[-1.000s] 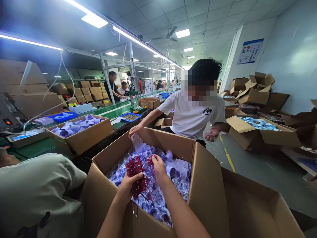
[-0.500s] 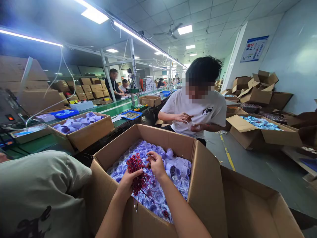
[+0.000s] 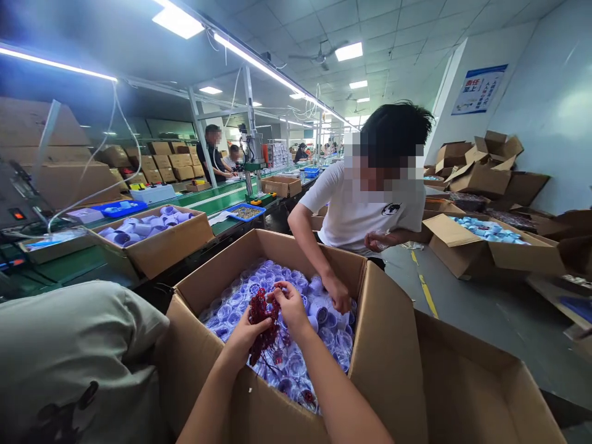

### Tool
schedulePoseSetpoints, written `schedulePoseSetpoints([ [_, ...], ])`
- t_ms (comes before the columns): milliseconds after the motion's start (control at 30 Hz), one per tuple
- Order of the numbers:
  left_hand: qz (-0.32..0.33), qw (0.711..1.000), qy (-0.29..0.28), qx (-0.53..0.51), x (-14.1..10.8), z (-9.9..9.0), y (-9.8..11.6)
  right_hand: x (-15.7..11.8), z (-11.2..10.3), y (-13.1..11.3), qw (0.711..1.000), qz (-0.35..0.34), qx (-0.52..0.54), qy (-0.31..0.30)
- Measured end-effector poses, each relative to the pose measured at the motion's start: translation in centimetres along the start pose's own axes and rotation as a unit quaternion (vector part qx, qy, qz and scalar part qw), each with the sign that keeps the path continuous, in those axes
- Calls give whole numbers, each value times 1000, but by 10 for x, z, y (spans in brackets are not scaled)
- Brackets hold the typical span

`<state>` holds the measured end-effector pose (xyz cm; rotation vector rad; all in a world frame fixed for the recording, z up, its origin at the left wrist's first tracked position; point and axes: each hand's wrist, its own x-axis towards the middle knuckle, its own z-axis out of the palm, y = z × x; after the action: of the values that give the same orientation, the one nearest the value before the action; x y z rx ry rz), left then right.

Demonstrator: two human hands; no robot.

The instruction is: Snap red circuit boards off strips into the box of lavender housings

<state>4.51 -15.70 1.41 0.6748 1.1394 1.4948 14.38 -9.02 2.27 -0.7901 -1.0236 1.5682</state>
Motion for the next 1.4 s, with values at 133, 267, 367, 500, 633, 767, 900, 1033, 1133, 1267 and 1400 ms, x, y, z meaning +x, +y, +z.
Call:
schedulePoseSetpoints([
  [133,-11,999,-38,10,-2,1,1,-2,1,-3,997,-15,56,41],
  [267,-10,998,-64,-15,-7,6,2,0,1,-2,994,-48,50,83],
  [367,-12,996,-80,-22,-8,9,4,0,3,-1,991,-72,11,115],
  [500,-6,999,-51,6,-4,10,3,-3,8,1,984,-105,-53,132],
  [633,12,999,28,29,-1,10,1,-2,7,2,984,-119,-70,116],
  [767,40,997,64,13,-3,12,1,4,-3,0,975,-117,-133,136],
  [900,76,995,61,25,-7,13,4,3,-6,2,980,-97,-164,56],
  [1033,103,991,68,52,-8,10,1,-4,1,5,994,3,-74,-76],
  [1133,126,987,81,60,-6,7,-4,-6,4,5,995,24,-43,-89],
  [1267,123,987,81,64,-5,7,-5,-6,7,6,997,-8,-62,-48],
  [1400,110,988,94,50,-6,8,-2,-13,12,10,990,-72,-121,6],
])
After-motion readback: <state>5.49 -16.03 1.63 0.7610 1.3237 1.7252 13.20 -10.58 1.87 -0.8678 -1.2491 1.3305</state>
